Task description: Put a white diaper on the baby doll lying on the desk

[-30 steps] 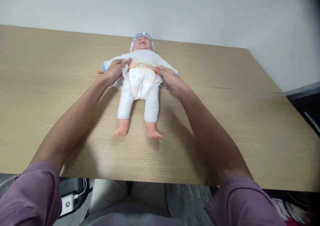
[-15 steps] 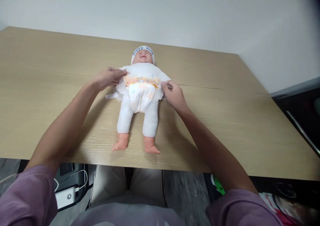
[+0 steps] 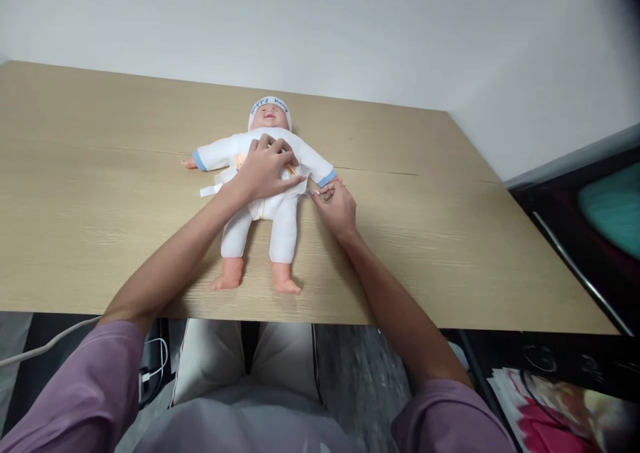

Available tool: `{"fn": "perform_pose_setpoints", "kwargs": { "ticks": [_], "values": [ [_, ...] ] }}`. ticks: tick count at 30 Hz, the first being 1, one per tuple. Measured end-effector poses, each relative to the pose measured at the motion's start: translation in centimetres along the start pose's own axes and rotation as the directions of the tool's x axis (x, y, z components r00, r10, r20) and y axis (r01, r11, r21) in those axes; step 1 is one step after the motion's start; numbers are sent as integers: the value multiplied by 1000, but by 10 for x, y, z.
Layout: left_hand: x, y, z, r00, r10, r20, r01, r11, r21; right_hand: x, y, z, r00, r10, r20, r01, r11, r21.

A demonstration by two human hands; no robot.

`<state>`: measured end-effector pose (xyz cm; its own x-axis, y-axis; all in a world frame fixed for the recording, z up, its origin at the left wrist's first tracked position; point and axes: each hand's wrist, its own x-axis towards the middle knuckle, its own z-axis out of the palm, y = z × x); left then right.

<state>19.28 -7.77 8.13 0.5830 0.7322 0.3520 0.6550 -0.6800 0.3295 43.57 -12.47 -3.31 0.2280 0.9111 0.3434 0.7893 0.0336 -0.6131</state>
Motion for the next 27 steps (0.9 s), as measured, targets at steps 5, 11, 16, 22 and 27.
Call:
{"fn": "perform_pose_setpoints", "kwargs": {
  "ticks": [5, 11, 16, 22, 27],
  "values": [
    [-2, -7, 6, 1000, -11, 22, 10, 999, 47, 1, 0, -11, 985, 88, 148, -90, 996, 5],
    [-1, -9, 10, 1000, -11, 17, 11, 999, 51, -3, -5, -15, 991, 70, 117, -76, 996, 45],
    [-1, -7, 10, 999, -20, 29, 17, 997, 69, -5, -10, -12, 994, 60, 86, -64, 997, 39],
    [-3, -5, 10, 1000, -7, 7, 6, 997, 83, 0, -8, -10, 990, 119, 76, -127, 986, 109],
    [-4, -5, 10, 1000, 9, 6, -9, 996, 84, 5, -6, -11, 978, 178, 108, -192, 972, 138]
  ]
}}
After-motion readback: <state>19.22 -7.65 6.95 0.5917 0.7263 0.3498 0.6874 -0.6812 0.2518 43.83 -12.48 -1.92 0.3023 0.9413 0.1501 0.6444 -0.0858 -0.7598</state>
